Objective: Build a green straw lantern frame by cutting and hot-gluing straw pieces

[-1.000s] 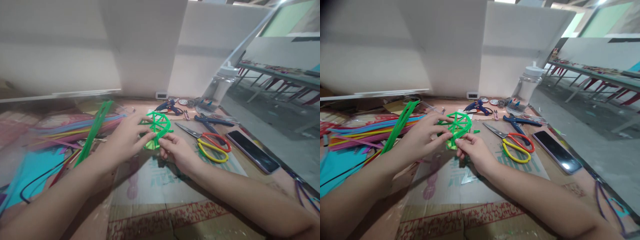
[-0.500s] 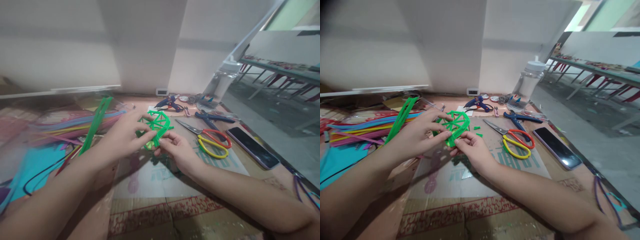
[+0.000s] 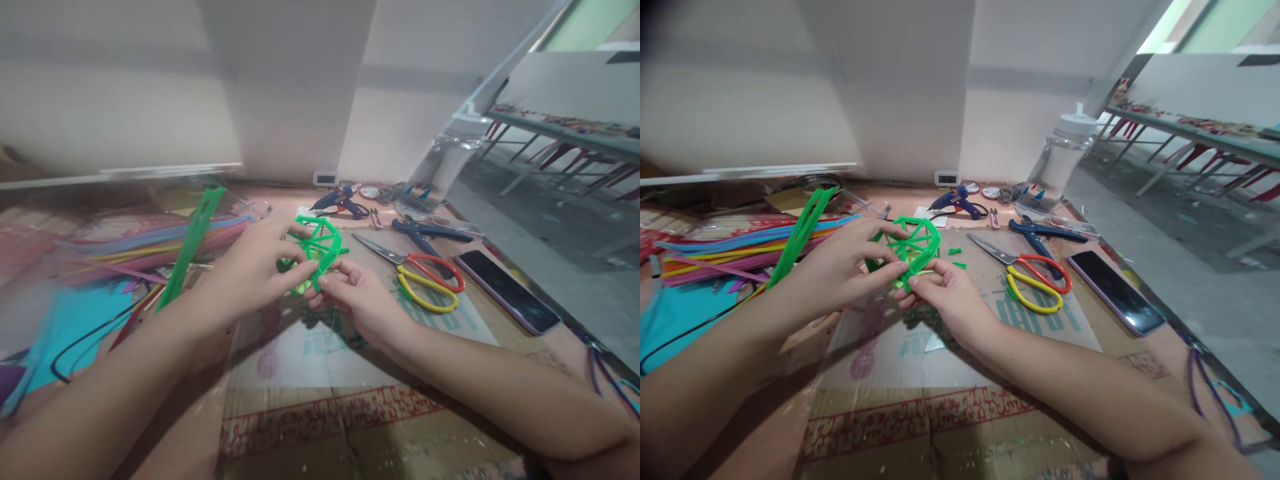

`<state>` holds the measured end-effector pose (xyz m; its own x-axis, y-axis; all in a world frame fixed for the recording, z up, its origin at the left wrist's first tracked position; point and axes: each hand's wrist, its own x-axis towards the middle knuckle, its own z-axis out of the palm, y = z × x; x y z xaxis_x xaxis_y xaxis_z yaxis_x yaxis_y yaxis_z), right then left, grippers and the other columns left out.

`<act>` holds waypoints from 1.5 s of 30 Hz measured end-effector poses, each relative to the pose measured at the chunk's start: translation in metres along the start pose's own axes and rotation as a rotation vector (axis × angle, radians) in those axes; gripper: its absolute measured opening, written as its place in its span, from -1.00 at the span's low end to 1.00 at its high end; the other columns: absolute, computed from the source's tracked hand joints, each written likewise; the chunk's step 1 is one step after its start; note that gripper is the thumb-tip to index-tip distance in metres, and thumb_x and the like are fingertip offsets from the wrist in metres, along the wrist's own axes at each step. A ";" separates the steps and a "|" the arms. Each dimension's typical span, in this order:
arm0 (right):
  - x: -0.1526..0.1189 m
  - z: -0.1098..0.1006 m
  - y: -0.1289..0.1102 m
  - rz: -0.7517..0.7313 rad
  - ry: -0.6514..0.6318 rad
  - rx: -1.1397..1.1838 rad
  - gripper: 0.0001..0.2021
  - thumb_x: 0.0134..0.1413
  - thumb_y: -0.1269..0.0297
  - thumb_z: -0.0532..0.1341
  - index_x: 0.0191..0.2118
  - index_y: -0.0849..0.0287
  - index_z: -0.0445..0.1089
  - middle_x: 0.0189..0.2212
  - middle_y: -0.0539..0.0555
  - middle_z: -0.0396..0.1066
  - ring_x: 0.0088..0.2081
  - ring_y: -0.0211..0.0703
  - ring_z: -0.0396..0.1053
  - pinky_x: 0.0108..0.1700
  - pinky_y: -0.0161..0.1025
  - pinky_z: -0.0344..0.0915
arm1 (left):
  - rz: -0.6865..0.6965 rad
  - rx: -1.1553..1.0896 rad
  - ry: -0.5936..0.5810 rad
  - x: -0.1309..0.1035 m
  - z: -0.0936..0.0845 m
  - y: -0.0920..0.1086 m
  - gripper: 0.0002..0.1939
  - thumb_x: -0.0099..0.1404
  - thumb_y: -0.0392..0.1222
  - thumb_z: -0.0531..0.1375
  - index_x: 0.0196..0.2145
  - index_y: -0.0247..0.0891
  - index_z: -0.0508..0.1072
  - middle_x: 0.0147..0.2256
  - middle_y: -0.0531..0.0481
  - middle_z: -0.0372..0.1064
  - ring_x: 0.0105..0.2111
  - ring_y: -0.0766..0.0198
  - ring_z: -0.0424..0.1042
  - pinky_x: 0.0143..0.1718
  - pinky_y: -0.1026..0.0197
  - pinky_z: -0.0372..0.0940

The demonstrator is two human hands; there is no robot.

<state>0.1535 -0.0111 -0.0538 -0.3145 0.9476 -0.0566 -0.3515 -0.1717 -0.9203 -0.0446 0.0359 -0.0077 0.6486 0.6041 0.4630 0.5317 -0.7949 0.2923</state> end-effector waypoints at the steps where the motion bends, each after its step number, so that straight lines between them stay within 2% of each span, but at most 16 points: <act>1: 0.000 0.000 0.000 0.002 0.005 0.000 -0.66 -0.05 0.09 0.52 -0.27 0.16 0.46 -0.44 0.01 0.62 -0.45 -0.23 0.55 -0.27 -0.23 0.47 | -0.001 0.002 -0.001 0.000 0.000 0.000 -0.62 0.46 -0.04 0.17 -0.47 -0.21 0.60 -0.03 -0.19 0.51 0.05 -0.03 0.45 0.05 -0.11 0.31; 6: 0.001 0.001 0.000 0.014 0.023 -0.008 -0.68 -0.05 0.11 0.51 -0.28 0.16 0.46 -0.45 0.00 0.62 -0.47 -0.24 0.53 -0.29 -0.25 0.46 | -0.008 -0.007 -0.006 0.001 0.000 0.000 -0.63 0.44 -0.04 0.18 -0.47 -0.19 0.59 -0.03 -0.15 0.51 0.04 -0.01 0.44 0.05 -0.10 0.32; 10: 0.000 0.001 0.001 -0.006 -0.024 0.024 -0.62 -0.05 -0.01 0.51 -0.27 0.15 0.47 -0.44 0.02 0.62 -0.47 -0.22 0.54 -0.25 -0.21 0.49 | -0.024 -0.026 0.003 0.001 -0.002 0.001 -0.62 0.44 -0.03 0.17 -0.48 -0.19 0.60 -0.02 -0.15 0.51 0.04 -0.01 0.45 0.06 -0.09 0.32; 14: -0.001 0.000 0.003 -0.001 -0.026 0.039 -0.59 0.01 -0.10 0.46 -0.32 0.15 0.45 -0.42 0.06 0.62 -0.48 -0.19 0.54 -0.27 -0.18 0.49 | -0.035 -0.059 -0.025 0.000 -0.005 0.000 -0.63 0.47 -0.03 0.14 -0.39 -0.18 0.65 0.01 -0.16 0.51 0.05 -0.04 0.45 0.07 -0.13 0.31; 17: -0.001 -0.002 0.005 0.006 -0.010 0.037 -0.60 0.02 -0.08 0.46 -0.33 0.16 0.43 -0.42 0.07 0.62 -0.48 -0.19 0.54 -0.27 -0.18 0.48 | -0.041 -0.090 -0.023 0.000 -0.005 -0.001 -0.63 0.46 0.01 0.16 -0.38 -0.17 0.66 0.01 -0.15 0.52 0.05 -0.04 0.46 0.07 -0.14 0.31; 21: 0.000 -0.003 0.007 0.009 -0.015 0.030 -0.60 0.03 -0.07 0.46 -0.31 0.17 0.43 -0.44 0.06 0.61 -0.47 -0.20 0.54 -0.25 -0.19 0.48 | -0.067 -0.098 -0.015 0.000 -0.003 0.000 -0.61 0.43 0.05 0.20 -0.46 -0.17 0.62 -0.01 -0.13 0.52 0.05 -0.05 0.45 0.06 -0.13 0.30; 28: 0.002 -0.001 0.009 0.001 -0.017 0.028 -0.60 -0.03 -0.08 0.49 -0.32 0.15 0.46 -0.48 0.00 0.59 -0.50 -0.23 0.53 -0.28 -0.21 0.49 | -0.110 -0.091 -0.053 0.002 -0.005 0.004 -0.63 0.39 0.01 0.20 -0.50 -0.17 0.59 -0.02 -0.13 0.51 0.04 -0.04 0.45 0.05 -0.12 0.32; 33: 0.001 -0.001 0.009 -0.002 -0.029 0.014 -0.60 0.00 -0.09 0.47 -0.32 0.15 0.45 -0.43 0.03 0.61 -0.45 -0.19 0.56 -0.24 -0.17 0.51 | -0.115 -0.099 -0.051 0.001 -0.005 0.005 -0.64 0.37 0.00 0.20 -0.51 -0.17 0.58 -0.01 -0.14 0.51 0.02 -0.03 0.47 0.05 -0.10 0.33; 39: -0.003 0.000 0.005 0.017 -0.067 0.068 -0.62 -0.02 0.02 0.51 -0.24 0.15 0.45 -0.44 0.03 0.62 -0.44 -0.19 0.57 -0.20 -0.18 0.51 | -0.088 -0.089 -0.043 0.000 -0.003 0.002 -0.62 0.41 0.01 0.19 -0.50 -0.17 0.59 -0.02 -0.15 0.51 0.05 -0.03 0.45 0.06 -0.10 0.32; 45: 0.000 0.000 0.007 0.003 -0.013 0.037 -0.63 -0.08 0.04 0.53 -0.29 0.16 0.47 -0.50 0.01 0.58 -0.48 -0.22 0.53 -0.23 -0.20 0.50 | -0.091 -0.092 -0.054 0.001 -0.003 0.002 -0.62 0.41 0.03 0.19 -0.48 -0.16 0.59 0.00 -0.14 0.50 0.07 -0.02 0.45 0.06 -0.09 0.33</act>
<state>0.1513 -0.0122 -0.0600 -0.3271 0.9435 -0.0536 -0.3829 -0.1842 -0.9053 -0.0443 0.0344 -0.0038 0.6298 0.6740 0.3861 0.5391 -0.7371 0.4074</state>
